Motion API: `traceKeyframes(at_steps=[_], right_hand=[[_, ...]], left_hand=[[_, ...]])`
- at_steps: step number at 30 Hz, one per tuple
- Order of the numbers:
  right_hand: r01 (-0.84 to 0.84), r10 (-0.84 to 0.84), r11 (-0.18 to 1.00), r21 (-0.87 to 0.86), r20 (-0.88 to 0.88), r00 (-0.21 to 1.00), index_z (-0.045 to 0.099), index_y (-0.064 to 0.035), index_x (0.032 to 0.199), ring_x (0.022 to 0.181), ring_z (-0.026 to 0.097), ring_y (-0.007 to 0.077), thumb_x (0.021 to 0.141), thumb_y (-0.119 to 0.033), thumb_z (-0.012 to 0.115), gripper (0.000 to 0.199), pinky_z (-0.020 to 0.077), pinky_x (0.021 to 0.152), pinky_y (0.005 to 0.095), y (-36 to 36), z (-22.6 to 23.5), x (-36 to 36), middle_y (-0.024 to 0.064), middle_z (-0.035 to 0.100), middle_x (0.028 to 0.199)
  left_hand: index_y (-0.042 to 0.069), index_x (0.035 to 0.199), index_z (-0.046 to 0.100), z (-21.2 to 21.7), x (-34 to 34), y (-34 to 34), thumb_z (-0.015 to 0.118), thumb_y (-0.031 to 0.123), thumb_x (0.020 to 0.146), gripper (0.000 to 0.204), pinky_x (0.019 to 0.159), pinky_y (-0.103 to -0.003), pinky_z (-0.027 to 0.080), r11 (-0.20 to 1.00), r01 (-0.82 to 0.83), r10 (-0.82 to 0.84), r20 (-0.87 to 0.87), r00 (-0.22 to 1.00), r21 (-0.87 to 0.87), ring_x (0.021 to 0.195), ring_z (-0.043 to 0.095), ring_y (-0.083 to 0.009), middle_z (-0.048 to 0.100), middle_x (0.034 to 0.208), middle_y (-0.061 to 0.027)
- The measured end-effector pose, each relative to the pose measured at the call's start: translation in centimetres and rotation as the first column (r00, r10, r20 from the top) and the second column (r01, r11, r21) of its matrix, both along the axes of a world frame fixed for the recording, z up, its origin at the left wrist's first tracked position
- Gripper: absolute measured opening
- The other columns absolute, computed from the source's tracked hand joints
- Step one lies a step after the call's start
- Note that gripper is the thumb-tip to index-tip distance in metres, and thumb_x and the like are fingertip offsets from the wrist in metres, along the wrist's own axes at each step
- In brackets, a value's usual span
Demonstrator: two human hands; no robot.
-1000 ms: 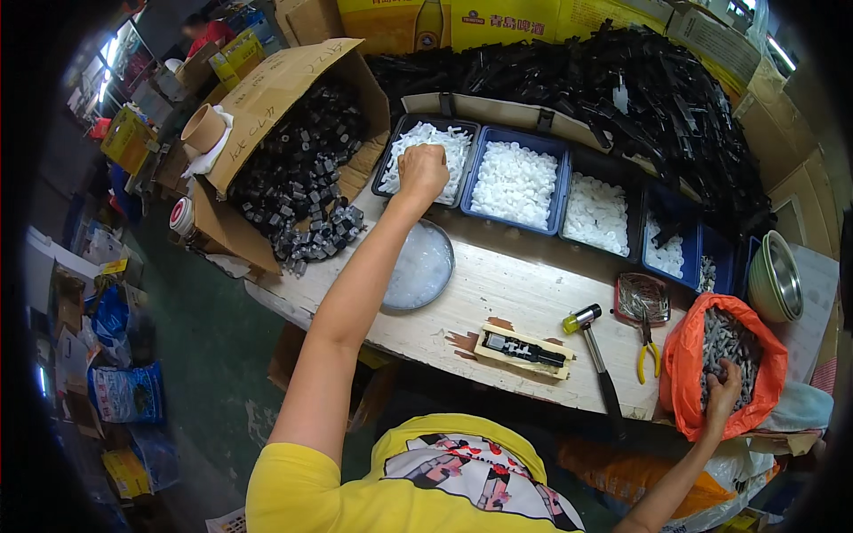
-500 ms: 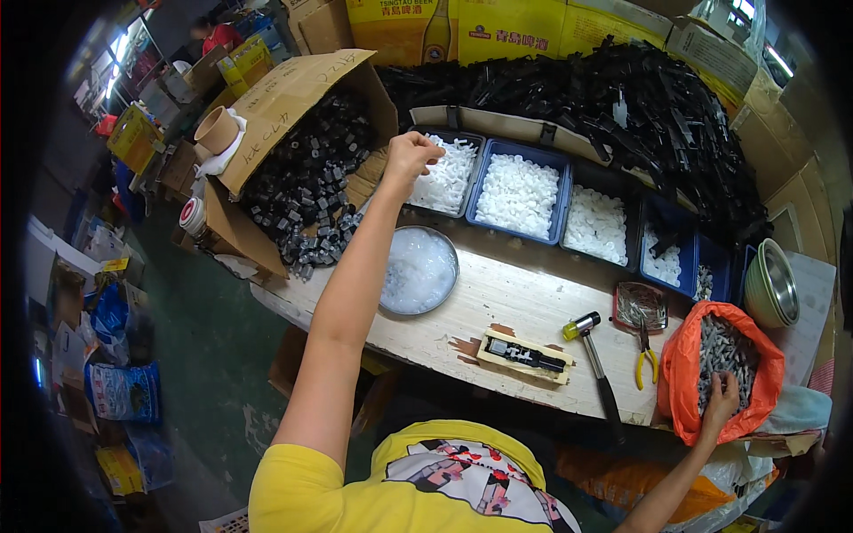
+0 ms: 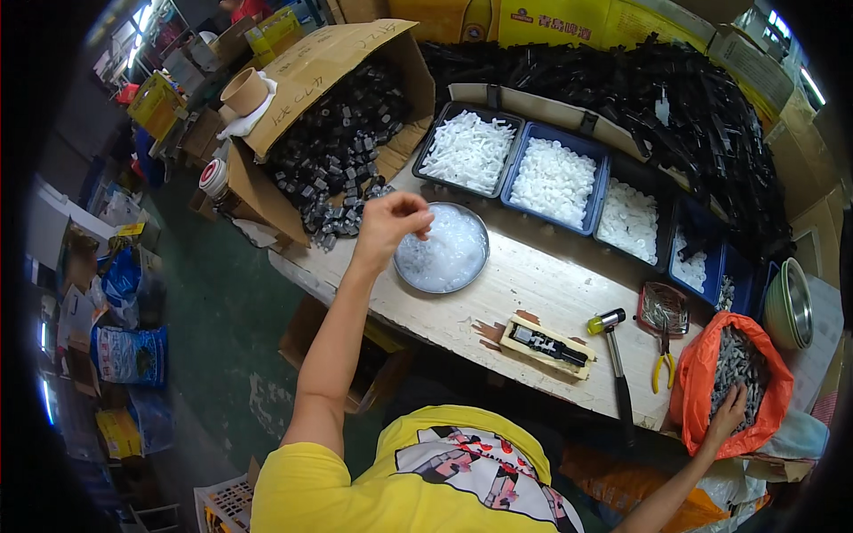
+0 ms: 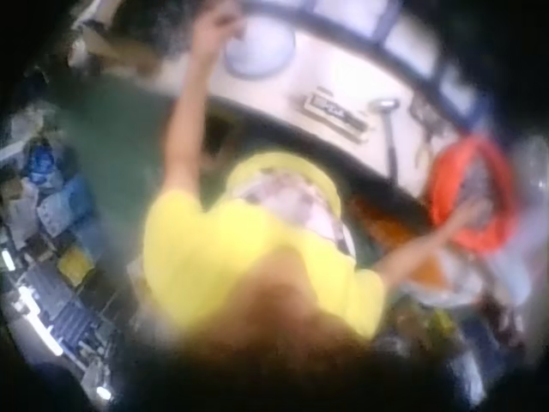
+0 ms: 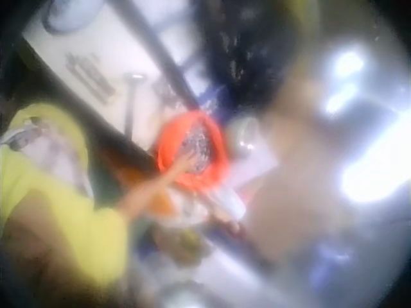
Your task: The person assembles small metal hardware components by placing them into a wooden jig and striking them with a hammer. They repeatedly pick up metal pieces from a red bag and white plastic pieces from trays, insert them into the jig, and use a hammer to secure them. The finished components are placed into a cardboard box.
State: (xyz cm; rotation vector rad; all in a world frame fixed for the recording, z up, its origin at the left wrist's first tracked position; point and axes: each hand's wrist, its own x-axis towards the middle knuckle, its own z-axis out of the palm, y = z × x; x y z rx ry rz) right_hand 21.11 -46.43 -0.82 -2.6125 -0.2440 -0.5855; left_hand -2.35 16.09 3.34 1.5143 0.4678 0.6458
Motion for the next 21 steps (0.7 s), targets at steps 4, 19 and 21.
traceKeyframes(at_steps=[4, 19, 21], right_hand=[[-0.028, 0.030, 0.999, 0.040, -0.039, 0.999, 0.050, 0.0058, 0.118, 0.106, 0.054, 0.0278, 0.093, -0.020, 0.044, 0.036, 0.0400, 0.091, 0.0316, 2.2, 1.8, -0.4, 0.0188, 0.056, 0.115], [-0.125, 0.124, 0.992, 0.016, 0.048, 0.991, 0.051, 0.0064, 0.116, 0.104, 0.055, 0.0263, 0.092, -0.018, 0.047, 0.034, 0.0408, 0.089, 0.0321, 9.3, 5.6, -3.9, 0.0177, 0.057, 0.113], [-0.197, 0.196, 0.978, 0.075, 0.019, 0.980, 0.052, 0.0055, 0.116, 0.103, 0.055, 0.0249, 0.092, -0.018, 0.047, 0.034, 0.0411, 0.089, 0.0319, 11.7, 5.8, -5.0, 0.0167, 0.058, 0.111]], left_hand=[[-0.001, 0.078, 0.061, -2.7, -2.7, 0.2, 0.066, -0.002, 0.072, 0.008, 0.052, -0.023, 0.045, 0.909, -0.133, 0.203, -0.143, 0.969, 0.395, 0.055, 0.055, -0.0088, 0.061, 0.065, -0.0048], [0.001, 0.078, 0.060, -1.4, -2.4, -0.4, 0.061, -0.003, 0.071, 0.008, 0.060, -0.031, 0.044, 0.591, -0.239, 0.381, -0.004, 0.925, 0.771, 0.066, 0.055, -0.0206, 0.057, 0.072, -0.0071], [-0.001, 0.085, 0.062, 0.2, -2.4, -1.8, 0.060, -0.004, 0.075, 0.010, 0.056, -0.024, 0.044, 0.755, -0.326, 0.393, 0.006, 0.920, 0.569, 0.066, 0.055, -0.0117, 0.056, 0.071, -0.0035]])
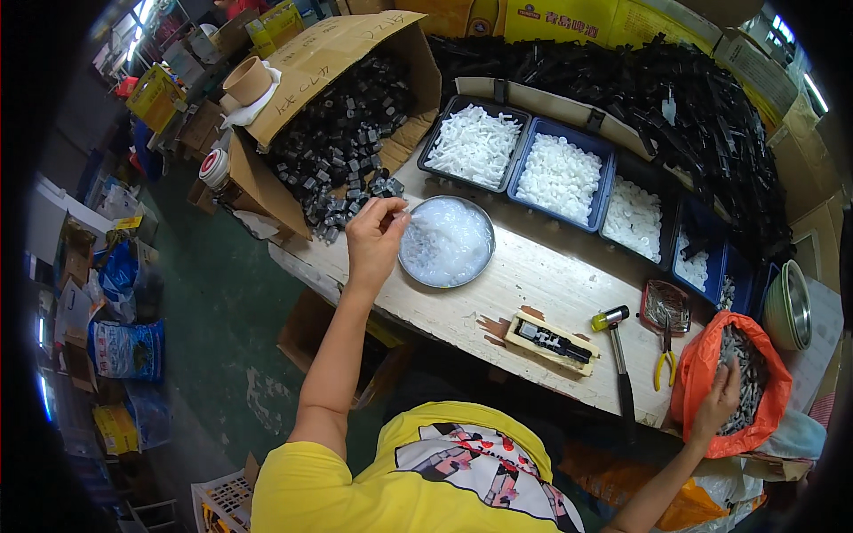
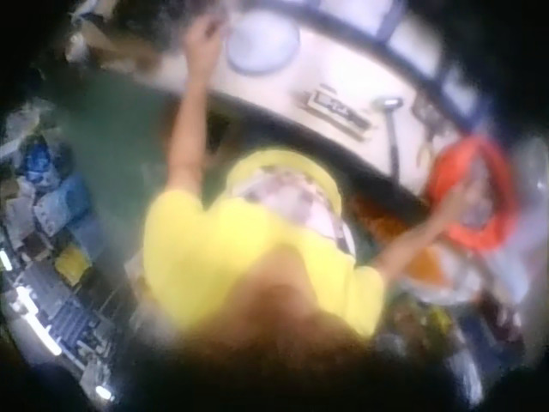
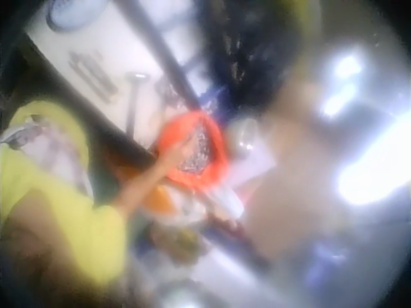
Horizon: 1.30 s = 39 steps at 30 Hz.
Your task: The person assembles small metal hardware components by placing them into a wooden jig and striking them with a hammer. They repeatedly pick up metal pieces from a red bag and white plastic pieces from trays, insert them into the jig, and use a hammer to secure them. The finished components are placed into a cardboard box.
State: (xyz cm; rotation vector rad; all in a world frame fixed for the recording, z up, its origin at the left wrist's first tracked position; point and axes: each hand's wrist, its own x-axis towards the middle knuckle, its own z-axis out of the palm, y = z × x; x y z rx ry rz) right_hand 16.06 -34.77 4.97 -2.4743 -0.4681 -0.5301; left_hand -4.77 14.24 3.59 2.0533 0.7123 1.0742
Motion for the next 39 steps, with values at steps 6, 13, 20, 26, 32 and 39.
traceKeyframes(at_steps=[6, 13, 20, 26, 32, 39], right_hand=[[-0.368, 0.373, 0.928, 0.064, -0.188, 0.908, 0.060, -0.0008, 0.100, 0.065, 0.050, 0.0112, 0.083, -0.004, 0.059, 0.018, 0.0402, 0.062, 0.0271, 11.0, -0.7, -5.4, 0.0045, 0.061, 0.082], [-0.719, 0.736, 0.677, 0.159, -0.132, 0.664, 0.060, -0.0034, 0.097, 0.064, 0.053, 0.0221, 0.080, -0.007, 0.061, 0.017, 0.0357, 0.066, 0.0321, 18.0, 0.4, -7.7, 0.0085, 0.060, 0.074], [-0.733, 0.752, 0.657, 0.176, -0.099, 0.651, 0.060, -0.0038, 0.095, 0.062, 0.051, 0.0214, 0.081, -0.010, 0.061, 0.016, 0.0330, 0.064, 0.0316, 18.3, -0.3, -7.7, 0.0073, 0.059, 0.070], [-0.726, 0.779, 0.624, 0.290, -0.305, 0.547, 0.059, -0.0023, 0.097, 0.059, 0.051, 0.0162, 0.083, -0.011, 0.060, 0.017, 0.0359, 0.059, 0.0287, 17.7, -0.2, -7.0, 0.0066, 0.057, 0.068], [-0.408, 0.769, 0.625, 0.665, -0.614, 0.178, 0.058, -0.0016, 0.102, 0.058, 0.048, 0.0056, 0.089, -0.012, 0.053, 0.017, 0.0379, 0.050, 0.0206, 16.6, -1.0, -6.7, -0.0002, 0.053, 0.065], [-0.117, 0.635, 0.771, 0.626, -0.742, 0.215, 0.053, -0.0037, 0.087, 0.055, 0.044, 0.0026, 0.089, -0.013, 0.053, 0.009, 0.0328, 0.049, 0.0168, 13.6, -1.1, -6.1, -0.0033, 0.049, 0.062]], left_hand=[[-0.003, 0.090, 0.061, 0.1, 1.4, -6.5, 0.058, -0.003, 0.080, 0.010, 0.059, -0.022, 0.047, 0.653, 0.510, -0.393, 0.326, 0.860, -0.559, 0.070, 0.057, -0.0103, 0.055, 0.081, -0.0034], [-0.002, 0.087, 0.060, -0.1, 2.8, -11.8, 0.063, -0.004, 0.077, 0.010, 0.064, -0.022, 0.049, 0.433, 0.650, -0.535, 0.403, 0.743, -0.624, 0.072, 0.058, -0.0111, 0.055, 0.087, -0.0049], [-0.001, 0.085, 0.062, -0.1, 3.1, -13.1, 0.063, -0.004, 0.076, 0.009, 0.061, -0.021, 0.046, 0.632, 0.674, -0.620, 0.274, 0.736, -0.383, 0.071, 0.055, -0.0095, 0.056, 0.085, -0.0046], [0.001, 0.086, 0.063, 0.2, 3.0, -13.0, 0.065, -0.007, 0.070, 0.018, 0.066, -0.025, 0.046, 0.688, 0.716, -0.708, 0.105, 0.698, -0.123, 0.077, 0.058, -0.0178, 0.059, 0.083, -0.0079], [0.002, 0.088, 0.064, -0.4, 3.7, -13.3, 0.065, -0.007, 0.068, 0.021, 0.067, -0.028, 0.045, 0.573, 0.819, -0.818, 0.058, 0.572, 0.001, 0.078, 0.058, -0.0219, 0.061, 0.085, -0.0092], [0.007, 0.097, 0.063, -2.1, 4.3, -14.1, 0.071, 0.010, 0.067, 0.031, 0.082, -0.034, 0.033, 0.702, 0.712, -0.704, -0.150, 0.694, -0.004, 0.095, 0.050, -0.0226, 0.059, 0.097, -0.0054]])
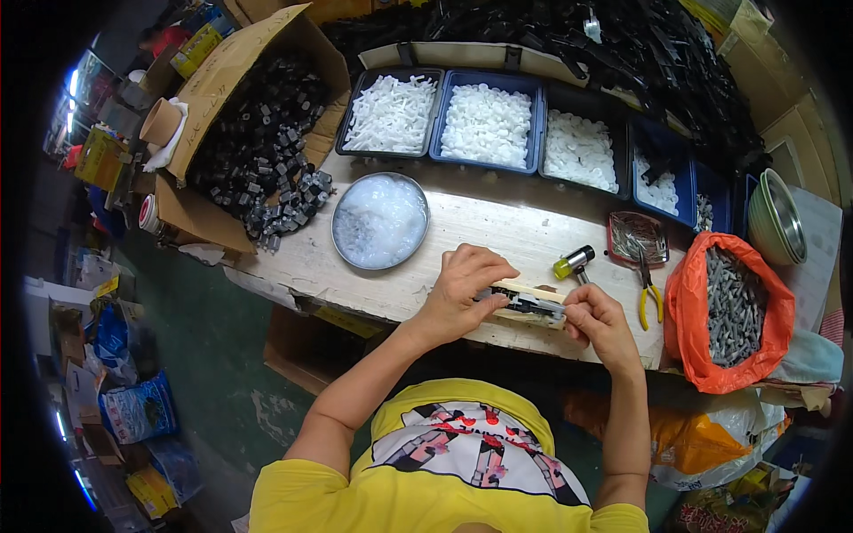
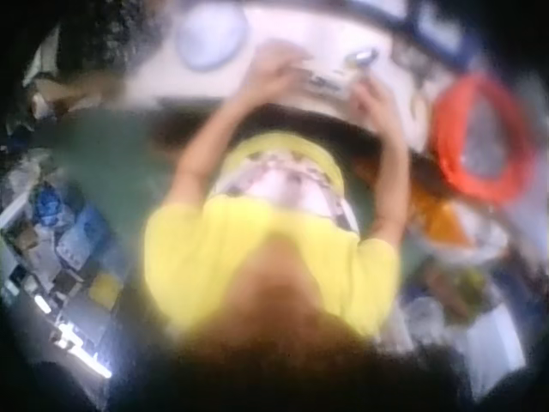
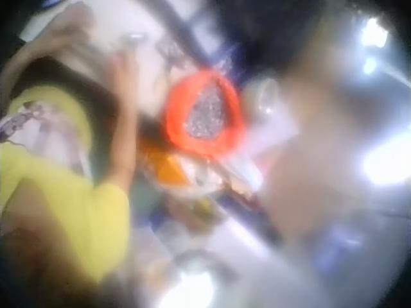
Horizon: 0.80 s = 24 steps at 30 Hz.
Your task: The person assembles small metal hardware components by placing them into a wooden jig and striking them with a hammer. They repeatedly pick up metal pieces from a red bag and white plastic pieces from trays, insert them into the jig, and use a hammer to secure them. The finished components are placed into a cardboard box.
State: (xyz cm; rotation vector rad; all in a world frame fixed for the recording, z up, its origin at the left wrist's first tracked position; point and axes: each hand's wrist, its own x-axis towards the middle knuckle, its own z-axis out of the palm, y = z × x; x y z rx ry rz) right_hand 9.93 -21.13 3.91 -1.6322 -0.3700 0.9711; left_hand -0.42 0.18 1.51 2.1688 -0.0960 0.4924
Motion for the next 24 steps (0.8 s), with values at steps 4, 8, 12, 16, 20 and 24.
traceKeyframes(at_steps=[4, 8, 12, 16, 20, 24], right_hand=[[0.057, -0.056, 0.998, -0.032, 0.028, 0.998, 0.052, -0.0062, 0.086, 0.048, 0.041, 0.0016, 0.088, -0.019, 0.055, 0.013, 0.0289, 0.041, 0.0158, -1.1, -1.6, 0.1, -0.0032, 0.050, 0.060], [0.037, -0.038, 0.997, -0.070, -0.021, 0.999, 0.052, -0.0044, 0.085, 0.054, 0.043, 0.0024, 0.087, -0.012, 0.055, 0.009, 0.0316, 0.048, 0.0171, -0.7, -1.4, 0.2, -0.0032, 0.050, 0.063], [0.018, -0.019, 0.997, -0.080, -0.003, 1.000, 0.053, -0.0032, 0.085, 0.055, 0.044, 0.0037, 0.087, -0.011, 0.055, 0.008, 0.0338, 0.049, 0.0183, 0.0, -1.7, 0.2, -0.0022, 0.051, 0.064], [0.000, 0.005, 0.996, -0.091, 0.055, 0.998, 0.053, -0.0014, 0.085, 0.056, 0.046, 0.0051, 0.086, -0.009, 0.056, 0.009, 0.0364, 0.050, 0.0198, 0.8, -1.6, 0.1, -0.0010, 0.052, 0.066], [-0.002, 0.015, 0.994, -0.113, 0.111, 0.994, 0.053, -0.0011, 0.083, 0.055, 0.046, 0.0055, 0.086, -0.008, 0.056, 0.008, 0.0370, 0.051, 0.0206, 1.0, -1.9, 0.1, -0.0008, 0.052, 0.063], [0.009, 0.019, 0.988, -0.157, 0.174, 0.984, 0.053, -0.0014, 0.082, 0.055, 0.046, 0.0061, 0.085, -0.009, 0.057, 0.009, 0.0367, 0.050, 0.0216, 0.9, -2.5, 0.2, -0.0001, 0.051, 0.060]], left_hand=[[0.010, 0.098, 0.062, -1.8, 0.2, -1.4, 0.072, 0.013, 0.064, 0.035, 0.084, -0.036, 0.028, 0.997, -0.031, 0.037, -0.089, 0.995, 0.065, 0.101, 0.045, -0.0204, 0.057, 0.101, -0.0027], [0.010, 0.099, 0.062, -2.6, 0.2, -2.0, 0.072, 0.012, 0.063, 0.037, 0.082, -0.036, 0.028, 0.993, -0.084, 0.093, -0.117, 0.989, 0.081, 0.097, 0.044, -0.0205, 0.055, 0.098, -0.0028], [0.010, 0.099, 0.062, -2.5, 0.2, -2.1, 0.072, 0.012, 0.063, 0.037, 0.081, -0.036, 0.028, 0.991, -0.107, 0.117, -0.130, 0.985, 0.082, 0.095, 0.044, -0.0208, 0.053, 0.097, -0.0032], [0.010, 0.099, 0.062, -2.4, 0.1, -2.1, 0.072, 0.012, 0.063, 0.038, 0.081, -0.036, 0.028, 0.990, -0.116, 0.126, -0.141, 0.982, 0.075, 0.094, 0.043, -0.0208, 0.052, 0.096, -0.0034], [0.010, 0.099, 0.062, -2.4, 0.1, -2.2, 0.072, 0.012, 0.064, 0.037, 0.081, -0.036, 0.028, 0.990, -0.128, 0.136, -0.135, 0.981, 0.065, 0.094, 0.043, -0.0209, 0.052, 0.095, -0.0034], [0.011, 0.092, 0.064, -2.3, 0.0, -2.3, 0.071, 0.012, 0.064, 0.030, 0.080, -0.036, 0.028, 0.989, -0.139, 0.144, -0.117, 0.983, 0.049, 0.092, 0.044, -0.0199, 0.052, 0.092, -0.0018]])
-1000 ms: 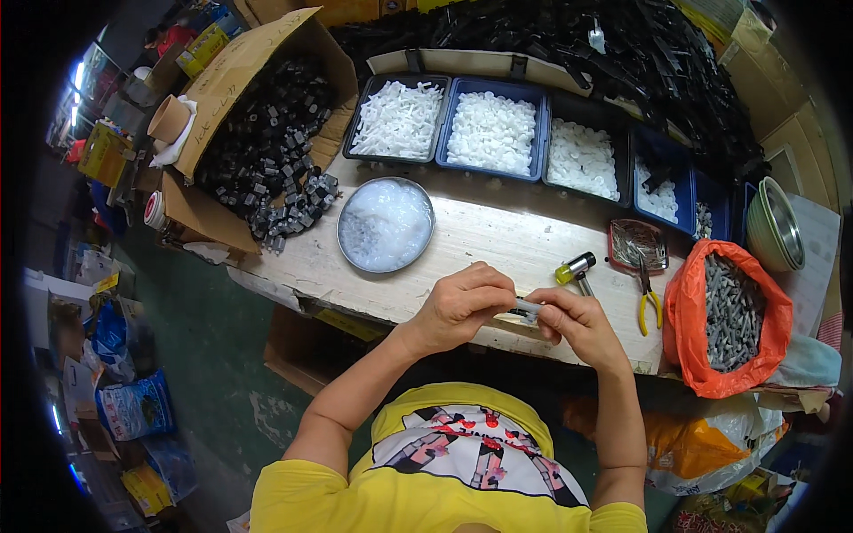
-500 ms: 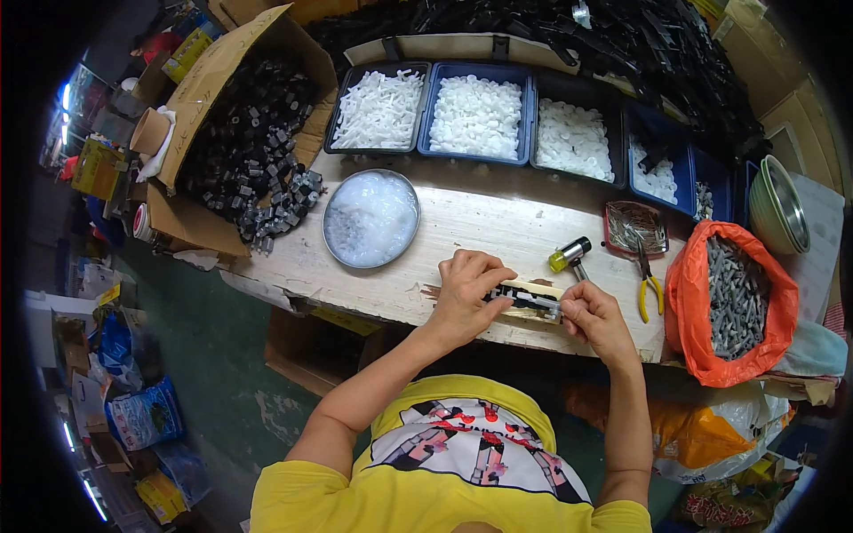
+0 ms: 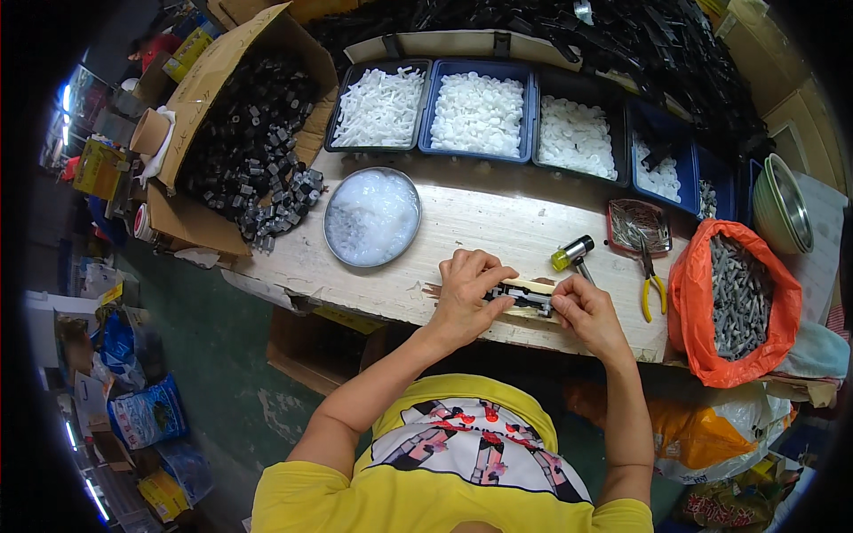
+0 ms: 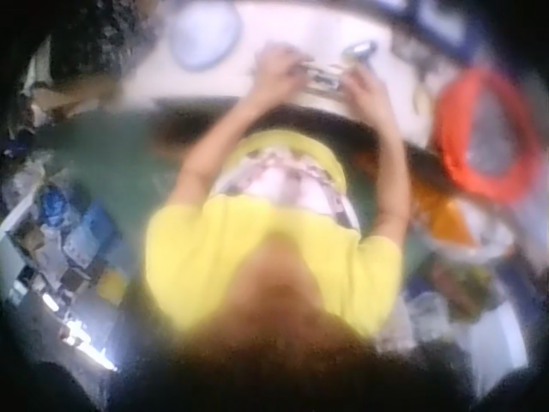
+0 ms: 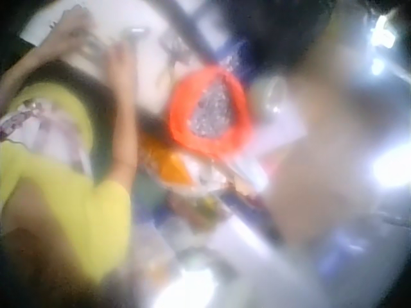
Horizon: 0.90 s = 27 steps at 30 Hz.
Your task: The person assembles small metal hardware components by placing them into a wooden jig and striking them with a hammer. They repeatedly pick up metal pieces from a red bag and white plastic pieces from trays, insert them into the jig, and use a hammer to secure them. The finished components are placed into a cardboard box.
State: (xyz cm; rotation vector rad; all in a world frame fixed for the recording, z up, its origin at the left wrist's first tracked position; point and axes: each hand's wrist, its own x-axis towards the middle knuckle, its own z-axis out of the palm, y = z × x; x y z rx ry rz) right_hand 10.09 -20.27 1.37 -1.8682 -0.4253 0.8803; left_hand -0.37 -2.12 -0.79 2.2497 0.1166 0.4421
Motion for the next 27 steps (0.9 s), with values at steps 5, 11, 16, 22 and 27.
traceKeyframes(at_steps=[5, 11, 16, 22, 27], right_hand=[[0.014, -0.010, 0.999, -0.044, 0.087, 0.996, 0.052, -0.0017, 0.079, 0.053, 0.044, 0.0065, 0.083, -0.008, 0.060, 0.011, 0.0357, 0.049, 0.0226, 0.1, -0.5, 0.2, 0.0009, 0.052, 0.059], [0.017, -0.006, 0.995, -0.095, 0.115, 0.993, 0.051, -0.0025, 0.074, 0.052, 0.043, 0.0059, 0.079, -0.008, 0.063, 0.014, 0.0350, 0.048, 0.0224, 0.0, -1.3, 0.4, 0.0001, 0.051, 0.057], [0.025, -0.018, 0.996, -0.083, 0.087, 0.996, 0.053, -0.0017, 0.074, 0.052, 0.048, 0.0098, 0.076, -0.013, 0.066, 0.018, 0.0391, 0.050, 0.0268, -0.1, -1.7, 0.7, 0.0059, 0.056, 0.058], [-0.197, 0.252, 0.958, -0.211, 0.282, 0.926, 0.058, -0.0037, 0.073, 0.058, 0.057, 0.0262, 0.074, -0.019, 0.066, 0.018, 0.0434, 0.056, 0.0356, 0.5, 0.4, 2.2, 0.0121, 0.059, 0.063], [0.005, -0.020, 1.000, 0.025, 0.663, 0.748, 0.062, -0.0032, 0.081, 0.064, 0.056, 0.0226, 0.078, -0.015, 0.063, 0.012, 0.0434, 0.059, 0.0317, 0.1, 1.1, 7.9, 0.0120, 0.060, 0.073]], left_hand=[[0.012, 0.074, 0.065, -0.3, -0.2, -0.1, 0.070, 0.010, 0.064, 0.012, 0.079, -0.035, 0.028, 0.998, 0.026, -0.029, 0.054, 0.998, 0.058, 0.089, 0.046, -0.0182, 0.053, 0.085, 0.0017], [0.012, 0.070, 0.066, -0.3, 0.0, -0.1, 0.072, 0.007, 0.062, 0.012, 0.078, -0.034, 0.028, 0.995, 0.026, -0.031, 0.056, 0.998, 0.094, 0.087, 0.046, -0.0174, 0.055, 0.084, 0.0020], [0.012, 0.072, 0.065, -0.1, -0.1, -0.1, 0.072, 0.007, 0.061, 0.014, 0.078, -0.035, 0.028, 0.990, 0.028, -0.039, 0.072, 0.997, 0.141, 0.088, 0.046, -0.0192, 0.055, 0.086, 0.0006], [0.012, 0.075, 0.064, -0.1, -0.1, 0.0, 0.070, 0.005, 0.060, 0.018, 0.078, -0.037, 0.029, 0.983, 0.056, -0.075, 0.106, 0.992, 0.176, 0.088, 0.046, -0.0223, 0.055, 0.087, -0.0018], [0.013, 0.074, 0.064, -0.3, -0.2, 0.0, 0.068, 0.009, 0.064, 0.012, 0.079, -0.037, 0.028, 0.983, 0.044, -0.064, 0.109, 0.992, 0.176, 0.090, 0.047, -0.0221, 0.055, 0.087, -0.0004]])
